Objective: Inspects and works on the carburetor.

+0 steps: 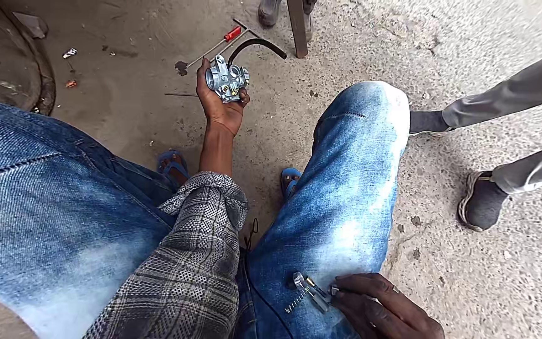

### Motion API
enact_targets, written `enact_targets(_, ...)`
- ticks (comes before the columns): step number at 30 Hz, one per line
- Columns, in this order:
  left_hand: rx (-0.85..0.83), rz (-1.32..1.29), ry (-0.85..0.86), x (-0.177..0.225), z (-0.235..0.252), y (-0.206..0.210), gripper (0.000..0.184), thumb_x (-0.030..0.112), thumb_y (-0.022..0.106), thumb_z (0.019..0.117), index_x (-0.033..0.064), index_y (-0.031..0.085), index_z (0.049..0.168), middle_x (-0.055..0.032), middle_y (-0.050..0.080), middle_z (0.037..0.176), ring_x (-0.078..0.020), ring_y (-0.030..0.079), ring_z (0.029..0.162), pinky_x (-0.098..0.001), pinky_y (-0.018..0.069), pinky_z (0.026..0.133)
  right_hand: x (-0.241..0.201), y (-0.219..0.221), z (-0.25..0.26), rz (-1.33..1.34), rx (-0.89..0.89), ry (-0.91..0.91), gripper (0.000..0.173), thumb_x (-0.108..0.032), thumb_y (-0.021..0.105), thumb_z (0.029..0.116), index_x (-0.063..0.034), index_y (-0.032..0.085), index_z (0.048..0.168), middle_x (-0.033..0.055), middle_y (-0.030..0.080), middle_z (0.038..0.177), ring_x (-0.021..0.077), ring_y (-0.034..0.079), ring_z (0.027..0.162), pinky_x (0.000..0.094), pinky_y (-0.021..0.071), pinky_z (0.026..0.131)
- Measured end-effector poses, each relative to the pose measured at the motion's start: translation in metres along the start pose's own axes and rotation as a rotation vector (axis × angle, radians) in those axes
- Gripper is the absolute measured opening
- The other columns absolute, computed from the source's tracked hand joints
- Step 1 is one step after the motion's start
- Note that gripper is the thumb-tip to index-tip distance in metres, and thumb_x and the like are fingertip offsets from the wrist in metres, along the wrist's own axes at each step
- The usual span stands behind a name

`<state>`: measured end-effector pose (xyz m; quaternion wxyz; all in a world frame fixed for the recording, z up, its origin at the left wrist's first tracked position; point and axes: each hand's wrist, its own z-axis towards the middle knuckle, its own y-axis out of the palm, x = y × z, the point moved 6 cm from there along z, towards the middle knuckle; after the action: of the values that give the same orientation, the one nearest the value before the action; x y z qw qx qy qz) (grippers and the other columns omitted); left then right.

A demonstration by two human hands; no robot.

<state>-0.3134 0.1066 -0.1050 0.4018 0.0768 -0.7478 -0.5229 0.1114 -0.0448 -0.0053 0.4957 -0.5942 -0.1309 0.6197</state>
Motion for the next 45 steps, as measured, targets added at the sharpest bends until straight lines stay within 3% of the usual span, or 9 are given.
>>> enact_targets(7,-0.006,0.002,-0.011,-0.001,0.000,-0.001,0.050,0.055,0.025,0.1077,0.0143,0.054,0.103,-0.0092,0.059,0.083,-0.0186,0.053,0.058,-0.0321,0.0475,0.049,-0.002,0.000,-0.006,-0.122,-0.045,-0.003,0.009,-0.016,0.072,0.0959,-0.0142,0.076,0.104,0.0034,0.073,0.110,0.0176,0.065,0.107,0.0275,0.0525,0.093)
enact_targets(16,-0.025,-0.059,-0.013,0.000,-0.001,0.001,0.054,0.058,0.023,0.1063,0.0143,0.055,0.103,-0.0095,0.060,0.084,-0.0177,0.053,0.056,-0.0310,0.0465,0.048,0.007,-0.007,-0.009,-0.037,-0.113,0.007,0.013,-0.015,0.066,0.1000,-0.0117,0.075,0.108,0.0068,0.072,0.114,0.0189,0.065,0.112,0.0291,0.0525,0.098)
enact_targets(20,-0.026,-0.059,-0.007,-0.005,-0.003,-0.001,0.055,0.058,0.023,0.1058,0.0150,0.057,0.101,-0.0086,0.061,0.084,-0.0167,0.053,0.056,-0.0299,0.0458,0.048,0.007,-0.017,-0.002,0.016,-0.065,0.011,0.011,-0.016,0.071,0.0978,-0.0109,0.075,0.106,0.0086,0.073,0.109,0.0176,0.067,0.104,0.0272,0.0543,0.091)
enact_targets(24,-0.001,-0.058,-0.021,-0.007,-0.002,-0.003,0.058,0.060,0.024,0.1049,0.0140,0.059,0.100,-0.0090,0.065,0.086,-0.0159,0.055,0.056,-0.0281,0.0456,0.046,0.004,-0.029,0.036,0.020,0.029,-0.097,0.011,-0.014,0.071,0.0968,-0.0071,0.076,0.104,0.0107,0.074,0.105,0.0176,0.068,0.095,0.0267,0.0542,0.084)
enact_targets(31,0.021,-0.068,-0.028,0.001,-0.002,-0.003,0.057,0.059,0.028,0.1046,0.0128,0.061,0.098,-0.0097,0.066,0.085,-0.0165,0.058,0.057,-0.0283,0.0467,0.047,-0.017,-0.042,0.120,-0.080,0.140,-0.378,0.012,-0.018,0.067,0.0997,-0.0149,0.073,0.110,0.0039,0.074,0.111,0.0126,0.069,0.097,0.0247,0.0563,0.081)
enact_targets(37,-0.058,-0.155,-0.044,0.003,0.000,0.004,0.058,0.062,0.034,0.1013,0.0142,0.063,0.089,-0.0080,0.067,0.081,-0.0200,0.066,0.067,-0.0338,0.0540,0.055,-0.011,-0.052,0.193,-0.168,0.155,-0.441,0.014,-0.024,0.065,0.1003,-0.0161,0.077,0.101,-0.0023,0.074,0.109,0.0053,0.069,0.098,0.0211,0.0584,0.079)
enact_targets(40,-0.180,-0.175,-0.058,-0.004,-0.004,0.012,0.064,0.066,0.035,0.0986,0.0132,0.066,0.083,-0.0078,0.069,0.077,-0.0191,0.066,0.065,-0.0331,0.0543,0.057,0.002,-0.039,0.235,-0.333,0.077,-0.373,0.027,-0.034,0.062,0.1002,-0.0182,0.075,0.119,-0.0003,0.069,0.125,0.0125,0.068,0.108,0.0308,0.0597,0.086)
enact_targets(43,-0.176,-0.083,-0.074,-0.008,-0.012,0.033,0.066,0.067,0.033,0.1007,0.0116,0.067,0.090,-0.0065,0.070,0.079,-0.0176,0.069,0.071,-0.0338,0.0593,0.064,0.023,-0.028,0.272,-0.469,0.061,-0.369,0.045,-0.045,0.064,0.0976,-0.0276,0.064,0.139,0.0071,0.059,0.146,0.0256,0.072,0.099,0.0449,0.0606,0.072)
enact_targets(45,-0.131,0.067,-0.121,0.001,-0.015,0.048,0.065,0.057,0.025,0.1063,0.0085,0.064,0.089,-0.0072,0.068,0.074,-0.0166,0.066,0.062,-0.0304,0.0554,0.054,0.031,-0.019,0.300,-0.412,-0.012,-0.353,0.051,-0.037,0.072,0.0941,-0.0269,0.063,0.143,0.0160,0.053,0.152,0.0372,0.074,0.094,0.0547,0.0606,0.069)
